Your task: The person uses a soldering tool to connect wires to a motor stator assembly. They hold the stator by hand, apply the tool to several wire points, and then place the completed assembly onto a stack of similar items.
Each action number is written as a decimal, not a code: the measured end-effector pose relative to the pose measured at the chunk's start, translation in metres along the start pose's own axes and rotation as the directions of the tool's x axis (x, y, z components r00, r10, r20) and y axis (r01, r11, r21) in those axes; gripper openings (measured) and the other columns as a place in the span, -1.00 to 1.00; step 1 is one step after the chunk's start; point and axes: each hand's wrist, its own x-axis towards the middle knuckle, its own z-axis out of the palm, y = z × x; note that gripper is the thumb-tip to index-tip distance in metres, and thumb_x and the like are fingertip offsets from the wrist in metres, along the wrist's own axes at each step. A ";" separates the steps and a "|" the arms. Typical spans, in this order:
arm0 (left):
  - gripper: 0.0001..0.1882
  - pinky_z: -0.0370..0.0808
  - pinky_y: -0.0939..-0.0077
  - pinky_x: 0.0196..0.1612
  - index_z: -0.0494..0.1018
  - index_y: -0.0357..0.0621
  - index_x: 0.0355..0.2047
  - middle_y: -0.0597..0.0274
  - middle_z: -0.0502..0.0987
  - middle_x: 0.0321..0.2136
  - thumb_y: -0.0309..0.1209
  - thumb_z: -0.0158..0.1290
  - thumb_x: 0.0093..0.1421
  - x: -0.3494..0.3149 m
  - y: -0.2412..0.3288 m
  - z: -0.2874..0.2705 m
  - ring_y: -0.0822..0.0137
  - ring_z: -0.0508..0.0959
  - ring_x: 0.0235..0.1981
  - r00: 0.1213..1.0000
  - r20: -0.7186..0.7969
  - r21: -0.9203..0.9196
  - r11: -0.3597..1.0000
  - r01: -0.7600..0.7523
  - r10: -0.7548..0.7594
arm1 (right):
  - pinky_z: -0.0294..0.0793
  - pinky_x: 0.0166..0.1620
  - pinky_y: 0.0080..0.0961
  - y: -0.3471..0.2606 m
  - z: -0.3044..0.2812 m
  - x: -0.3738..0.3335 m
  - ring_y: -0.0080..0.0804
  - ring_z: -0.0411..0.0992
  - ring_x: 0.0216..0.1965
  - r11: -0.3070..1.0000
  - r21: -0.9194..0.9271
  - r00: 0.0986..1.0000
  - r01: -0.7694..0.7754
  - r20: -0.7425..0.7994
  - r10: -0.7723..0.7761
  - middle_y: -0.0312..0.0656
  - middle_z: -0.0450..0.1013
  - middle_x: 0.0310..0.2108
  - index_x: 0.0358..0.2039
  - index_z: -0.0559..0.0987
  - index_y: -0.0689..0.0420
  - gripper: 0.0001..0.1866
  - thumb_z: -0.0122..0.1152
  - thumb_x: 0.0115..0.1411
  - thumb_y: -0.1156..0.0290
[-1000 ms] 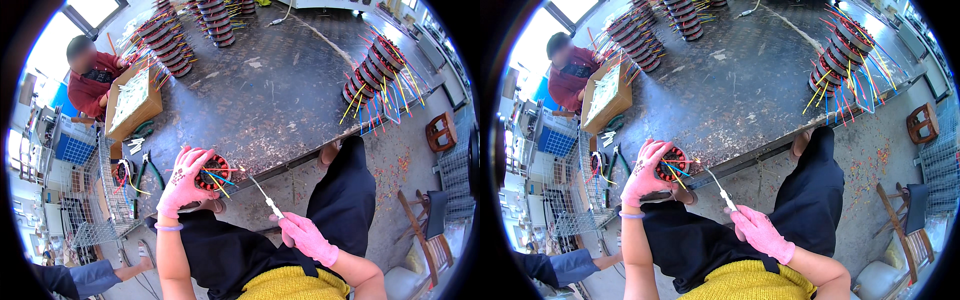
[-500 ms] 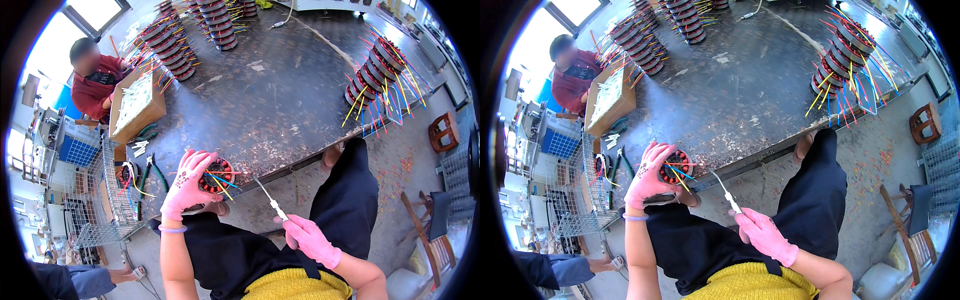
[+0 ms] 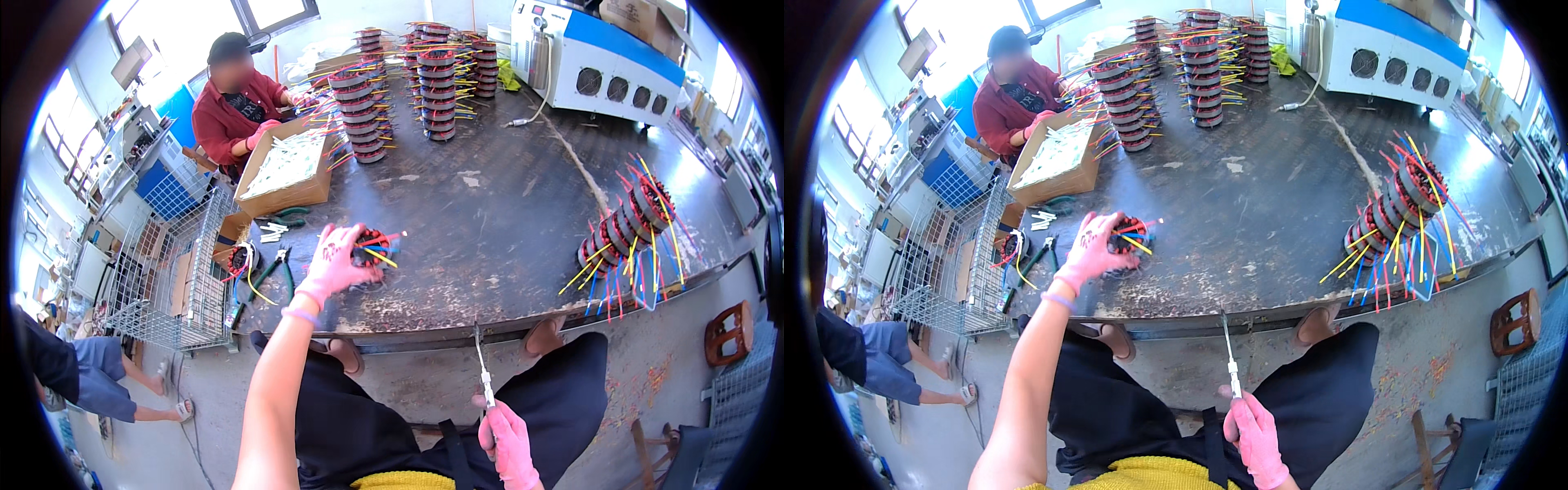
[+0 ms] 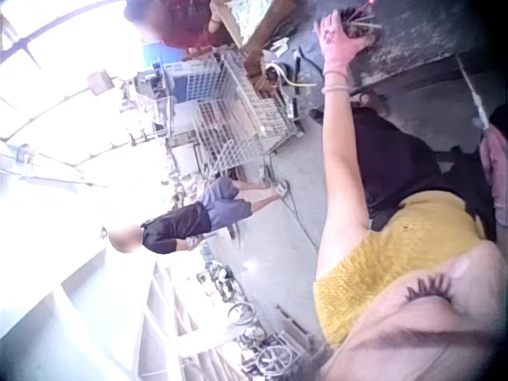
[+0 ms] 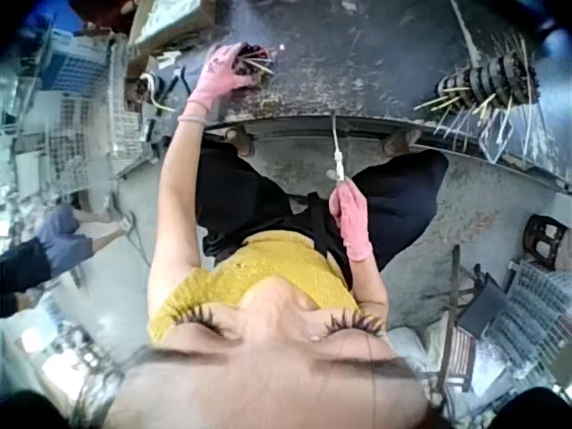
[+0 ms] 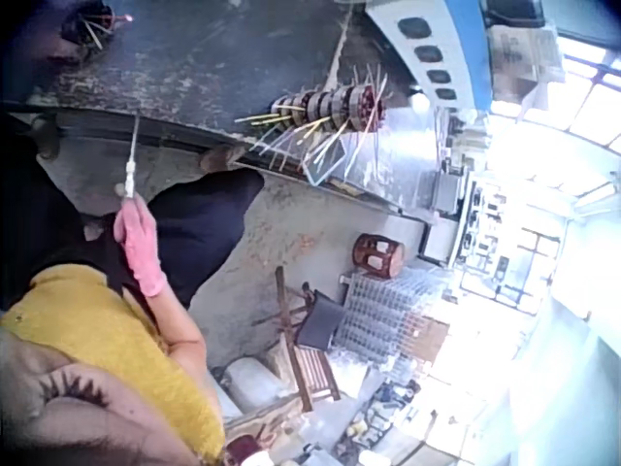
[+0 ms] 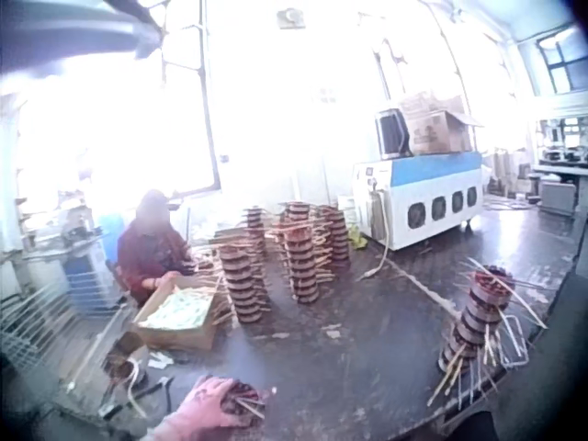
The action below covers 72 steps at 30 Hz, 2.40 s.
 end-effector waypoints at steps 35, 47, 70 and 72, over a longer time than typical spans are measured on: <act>-0.49 0.46 0.18 0.03 0.53 -0.13 -0.04 0.14 0.51 -0.13 -0.12 0.27 0.08 0.160 0.383 -0.057 0.07 0.54 -0.10 0.614 -0.337 0.069 0.670 -0.739 0.713 | -0.07 -0.65 -0.70 -0.031 -0.077 -0.090 -0.75 0.03 -0.71 0.863 0.169 0.817 0.476 -0.448 -0.363 -0.48 0.19 -0.67 0.10 0.50 0.20 -0.56 -0.08 0.46 0.12; -0.65 0.45 0.18 0.05 0.57 0.03 -0.19 0.20 0.44 -0.09 -0.21 0.30 0.01 0.185 0.421 -0.030 0.14 0.48 0.00 0.741 -0.071 0.245 0.732 -0.636 0.667 | -0.07 -0.61 -0.67 -0.035 -0.107 -0.100 -0.73 0.04 -0.68 0.831 0.198 0.780 0.520 -0.506 -0.367 -0.47 0.16 -0.67 -0.45 0.39 0.06 -0.63 -0.10 0.47 0.16; -0.69 0.56 0.35 -0.29 0.52 0.08 -0.20 0.23 0.42 -0.28 -0.37 0.30 0.02 -0.060 0.039 -0.052 0.17 0.57 -0.31 0.896 0.178 -0.061 0.913 -0.403 0.407 | -0.01 -0.64 -0.72 -0.001 -0.010 -0.026 -0.73 0.08 -0.71 0.981 0.086 0.984 0.175 -0.040 -0.172 -0.44 0.22 -0.67 -0.11 0.39 0.19 -0.64 -0.01 0.44 0.10; -0.70 0.56 0.34 -0.27 0.53 0.10 -0.20 0.22 0.43 -0.29 -0.42 0.27 0.03 -0.065 0.020 -0.043 0.15 0.57 -0.31 0.873 0.158 0.056 0.878 -0.475 0.462 | 0.05 -0.60 -0.74 -0.003 -0.001 -0.016 -0.73 0.13 -0.68 0.995 0.056 0.997 0.080 -0.003 -0.080 -0.41 0.29 -0.64 0.21 0.38 0.31 -0.45 0.00 0.43 0.11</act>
